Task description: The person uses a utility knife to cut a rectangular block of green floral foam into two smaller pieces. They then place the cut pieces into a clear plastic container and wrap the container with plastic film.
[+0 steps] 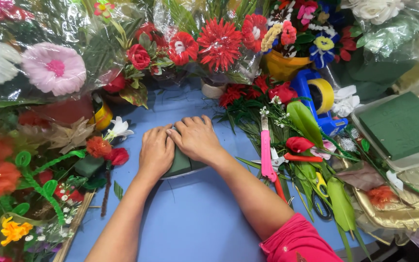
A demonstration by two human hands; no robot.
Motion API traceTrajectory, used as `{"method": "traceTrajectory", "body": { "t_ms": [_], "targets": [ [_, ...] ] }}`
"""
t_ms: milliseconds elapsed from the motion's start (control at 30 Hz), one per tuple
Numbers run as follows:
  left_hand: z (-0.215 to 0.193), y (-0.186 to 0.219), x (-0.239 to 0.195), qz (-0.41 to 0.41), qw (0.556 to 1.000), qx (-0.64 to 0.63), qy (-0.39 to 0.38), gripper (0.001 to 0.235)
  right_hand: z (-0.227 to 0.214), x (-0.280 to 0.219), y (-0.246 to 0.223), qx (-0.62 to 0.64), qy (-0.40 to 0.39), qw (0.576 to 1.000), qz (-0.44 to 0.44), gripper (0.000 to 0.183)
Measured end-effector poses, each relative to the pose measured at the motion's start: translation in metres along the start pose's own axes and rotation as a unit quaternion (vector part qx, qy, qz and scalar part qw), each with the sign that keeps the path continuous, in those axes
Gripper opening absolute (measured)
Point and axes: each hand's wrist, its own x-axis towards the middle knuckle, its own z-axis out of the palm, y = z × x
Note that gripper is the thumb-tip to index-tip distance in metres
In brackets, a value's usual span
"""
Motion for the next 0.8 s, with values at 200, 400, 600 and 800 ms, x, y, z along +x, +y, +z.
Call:
{"method": "traceTrajectory", "body": {
  "t_ms": [200,400,600,800],
  "targets": [
    [0.003,-0.002,0.000,0.000,1.000,-0.002,0.003,0.041,0.001,0.000,0.000,-0.005,0.003,1.000,-0.001,0.052],
    [0.000,0.001,0.000,-0.006,1.000,0.004,-0.007,0.043,0.001,-0.001,0.000,-0.002,0.008,1.000,-0.003,0.052],
    [0.003,-0.001,0.001,-0.016,1.000,-0.001,-0.011,0.042,-0.006,0.000,-0.001,0.000,-0.003,1.000,-0.003,0.052],
    [0.005,-0.001,-0.003,-0.021,1.000,0.004,0.011,0.043,-0.005,0.001,0.001,0.008,-0.016,1.000,-0.003,0.054]
  ]
}}
